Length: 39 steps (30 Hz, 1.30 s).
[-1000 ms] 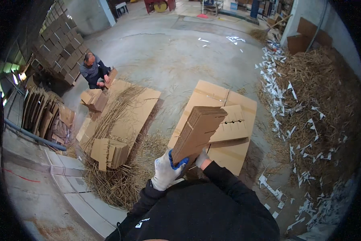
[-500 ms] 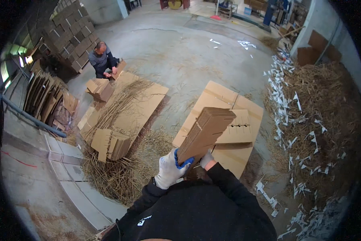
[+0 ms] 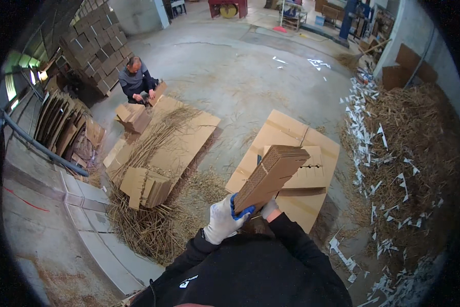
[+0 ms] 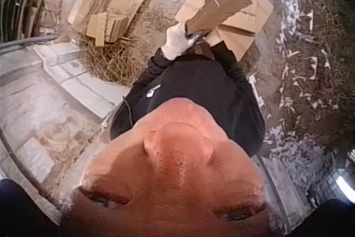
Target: Cutting and preparing corrugated cardboard inserts for packaging using a utility knife.
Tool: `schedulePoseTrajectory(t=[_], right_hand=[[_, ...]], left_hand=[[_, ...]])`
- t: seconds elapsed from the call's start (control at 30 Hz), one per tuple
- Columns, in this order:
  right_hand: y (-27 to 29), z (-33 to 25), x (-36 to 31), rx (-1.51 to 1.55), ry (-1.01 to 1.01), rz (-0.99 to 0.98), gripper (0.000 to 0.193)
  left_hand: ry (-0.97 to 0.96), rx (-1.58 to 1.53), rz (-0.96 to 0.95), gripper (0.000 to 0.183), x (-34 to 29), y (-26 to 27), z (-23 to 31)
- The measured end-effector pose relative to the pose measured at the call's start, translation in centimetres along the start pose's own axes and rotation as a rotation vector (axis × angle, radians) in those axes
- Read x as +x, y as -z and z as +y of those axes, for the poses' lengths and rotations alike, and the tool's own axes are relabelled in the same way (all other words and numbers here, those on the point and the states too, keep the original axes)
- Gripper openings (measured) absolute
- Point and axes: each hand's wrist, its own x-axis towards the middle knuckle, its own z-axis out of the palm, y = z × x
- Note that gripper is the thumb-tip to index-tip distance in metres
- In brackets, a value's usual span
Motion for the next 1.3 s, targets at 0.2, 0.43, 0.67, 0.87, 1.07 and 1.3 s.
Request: schedulePoseTrajectory(t=[0.2, 0.43, 0.67, 0.87, 1.07, 1.3], right_hand=[[-2.4, -0.5, -0.3, -0.129, -0.011, -0.037, 0.039], [0.3, 0.9, 0.4, -0.123, -0.025, 0.015, 0.041], [3.2, 2.9, 2.4, 0.001, -0.14, 0.0, 0.042], [2.9, 3.4, 1.8, -0.02, -0.179, 0.022, 0.039], [3.1, 3.8, 0.4, -0.121, -0.152, 0.101, 0.032], [2.7, 5.9, 4.9, -0.539, 0.056, 0.094, 0.024]], left_hand=[[0.013, 0.018, -0.008, 0.059, 0.3, 0.5, -0.2], [0.037, 0.035, 0.0, 0.056, -0.3, 0.5, -0.5], [0.08, 0.056, 0.004, 0.056, -0.8, 0.8, -1.2], [0.077, 0.083, -0.01, 0.058, -1.6, 1.3, -3.0], [0.149, 0.028, 0.005, 0.049, -1.9, 2.1, -3.2], [0.316, -0.125, 0.082, 0.041, -3.3, 0.5, -5.1]])
